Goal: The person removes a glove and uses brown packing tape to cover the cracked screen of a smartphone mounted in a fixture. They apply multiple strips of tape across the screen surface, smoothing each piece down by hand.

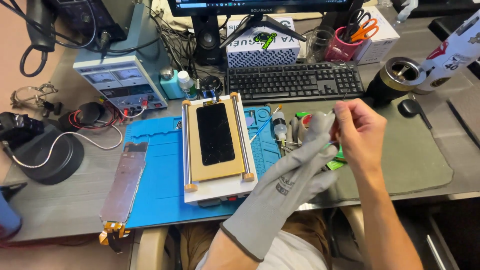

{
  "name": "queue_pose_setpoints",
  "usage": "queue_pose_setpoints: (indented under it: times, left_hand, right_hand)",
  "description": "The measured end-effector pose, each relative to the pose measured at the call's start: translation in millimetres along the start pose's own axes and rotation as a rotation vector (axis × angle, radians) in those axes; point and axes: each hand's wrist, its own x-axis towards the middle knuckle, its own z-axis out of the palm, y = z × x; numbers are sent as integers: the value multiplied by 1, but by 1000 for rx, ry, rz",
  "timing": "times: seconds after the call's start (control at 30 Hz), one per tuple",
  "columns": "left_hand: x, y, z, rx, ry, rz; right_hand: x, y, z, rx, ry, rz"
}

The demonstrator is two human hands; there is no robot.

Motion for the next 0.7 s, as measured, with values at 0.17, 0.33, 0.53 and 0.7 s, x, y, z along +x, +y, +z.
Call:
queue_pose_setpoints:
  times: [0.17,0.33,0.53,0.7]
  left_hand:
    - [52,42,75,-680,-178,-231]
    - [-86,31,32,-754,-77,-281]
    - [-152,1,1,-684,69,-98]
    - [-146,-18,6,-620,44,-116]
  right_hand:
    - [22,16,27,-42,-41,-22]
    - [39,26,52,-358,-397,-224]
    - [32,12,27,-476,-373,-227]
    - [28,13,-25,-637,-565,-329]
